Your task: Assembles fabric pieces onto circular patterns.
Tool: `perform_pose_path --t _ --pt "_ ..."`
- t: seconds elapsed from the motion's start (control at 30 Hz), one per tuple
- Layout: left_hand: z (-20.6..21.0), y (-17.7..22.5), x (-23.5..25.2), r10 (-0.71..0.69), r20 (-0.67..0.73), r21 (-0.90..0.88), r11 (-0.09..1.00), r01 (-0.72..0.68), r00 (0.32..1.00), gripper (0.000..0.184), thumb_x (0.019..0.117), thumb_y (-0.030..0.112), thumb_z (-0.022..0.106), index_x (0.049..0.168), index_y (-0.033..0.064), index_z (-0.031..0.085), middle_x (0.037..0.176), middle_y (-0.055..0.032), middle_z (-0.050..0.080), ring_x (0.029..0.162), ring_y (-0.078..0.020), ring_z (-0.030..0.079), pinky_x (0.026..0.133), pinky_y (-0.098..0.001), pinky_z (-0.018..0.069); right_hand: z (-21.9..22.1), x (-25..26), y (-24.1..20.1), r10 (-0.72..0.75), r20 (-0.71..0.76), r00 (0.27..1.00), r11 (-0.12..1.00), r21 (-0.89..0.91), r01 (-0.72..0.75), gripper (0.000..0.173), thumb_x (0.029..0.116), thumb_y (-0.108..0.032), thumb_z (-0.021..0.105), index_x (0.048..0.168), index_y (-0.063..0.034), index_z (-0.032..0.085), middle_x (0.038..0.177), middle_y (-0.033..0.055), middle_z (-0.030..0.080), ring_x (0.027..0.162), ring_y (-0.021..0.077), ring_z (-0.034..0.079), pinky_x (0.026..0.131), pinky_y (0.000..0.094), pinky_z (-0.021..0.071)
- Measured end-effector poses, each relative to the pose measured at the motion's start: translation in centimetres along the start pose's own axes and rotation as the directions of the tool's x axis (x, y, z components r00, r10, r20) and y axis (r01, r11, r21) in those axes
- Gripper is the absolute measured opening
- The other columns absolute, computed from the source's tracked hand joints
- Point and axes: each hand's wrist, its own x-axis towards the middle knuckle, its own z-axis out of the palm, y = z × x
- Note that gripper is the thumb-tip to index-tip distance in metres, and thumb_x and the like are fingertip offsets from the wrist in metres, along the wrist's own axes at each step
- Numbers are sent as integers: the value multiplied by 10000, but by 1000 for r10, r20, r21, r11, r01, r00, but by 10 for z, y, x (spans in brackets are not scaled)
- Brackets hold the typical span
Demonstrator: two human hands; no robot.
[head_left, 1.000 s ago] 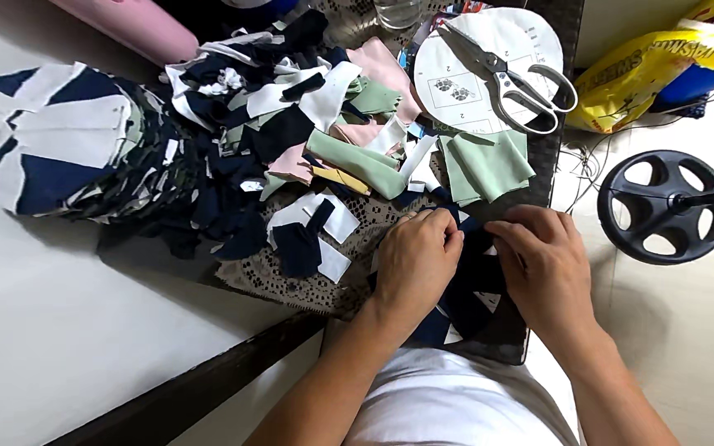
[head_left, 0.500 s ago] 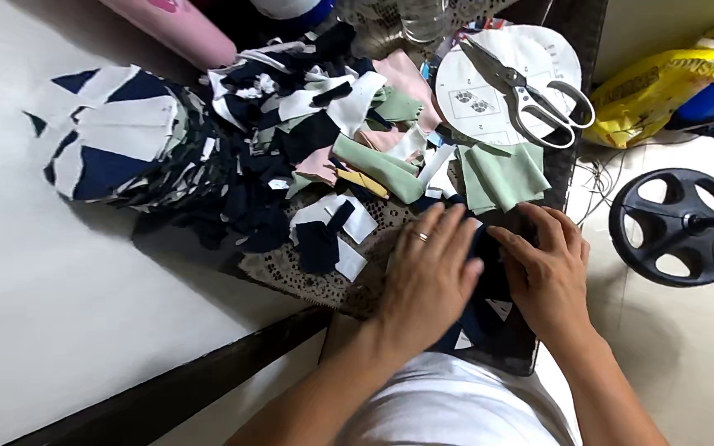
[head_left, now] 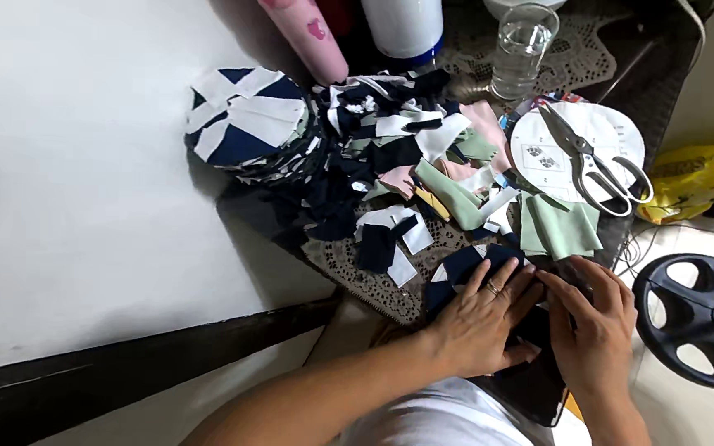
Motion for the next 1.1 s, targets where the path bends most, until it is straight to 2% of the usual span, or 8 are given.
perform_pose_path --t 0.1,0.23,0.3,0.53,0.73,0.93,1.03,1.1 --pt "-5 -1 -1 -9 -44 -111 994 5 999 747 985 569 535 1554 95 441 1610 -129 420 1532 -356 297 1223 -612 190 5 2 -4 -14 -51 999 996 82 18 293 1000 -150 510 1040 -114 798 1210 247 680 1211 436 580 1001 545 434" --pt "-32 -30 5 -152 -356 -160 982 100 922 315 995 219 565 1235 95 726 1372 -115 653 1320 -336 576 1082 -551 447 18 -1 -2 12 -85 996 979 202 5 273 985 -125 525 1053 -49 778 1193 251 672 1181 342 607 1030 416 464" --pt "-52 -63 9 -181 -410 -75 983 165 894 239 967 93 582 1114 90 770 1219 -103 712 1202 -308 643 998 -512 513 20 -1 -2 24 -91 996 976 220 -3 268 981 -116 535 1072 -41 776 1200 250 670 1188 327 609 1035 387 469" --pt "-89 -134 13 146 -183 272 958 -93 972 129 897 -4 655 984 42 740 1055 -150 710 1103 -366 660 970 -544 505 20 -1 -3 45 -117 992 970 244 -15 258 987 -124 544 1074 -43 773 1196 243 669 1182 297 611 1027 349 475" --pt "-85 -147 13 147 -204 292 953 -83 968 78 913 22 646 933 11 721 947 -161 705 985 -364 694 884 -530 543 21 -3 -1 46 -129 991 973 230 -15 263 988 -136 540 1065 -66 782 1195 224 682 1154 301 626 979 387 493" --pt "-100 -134 8 -69 -353 117 986 117 933 142 955 100 636 948 29 759 962 -135 739 990 -340 700 888 -510 546 21 8 -16 -25 -151 988 975 216 58 241 1000 -151 555 1067 -95 779 1131 159 711 1112 298 638 940 432 499" --pt "-116 -109 5 -295 -406 -185 954 238 865 88 933 110 695 934 41 749 900 -91 724 844 -202 693 780 -385 578 21 30 -43 -71 -141 987 938 326 114 201 979 -116 594 1048 -67 777 1022 112 736 1007 230 673 877 363 534" --pt "-124 -90 1 -461 -306 -465 836 292 833 67 922 125 734 946 63 733 858 -21 710 759 -77 673 714 -271 576 23 44 -61 -38 -103 994 877 473 83 188 972 -102 610 1040 -29 770 977 93 743 942 144 689 856 271 556"
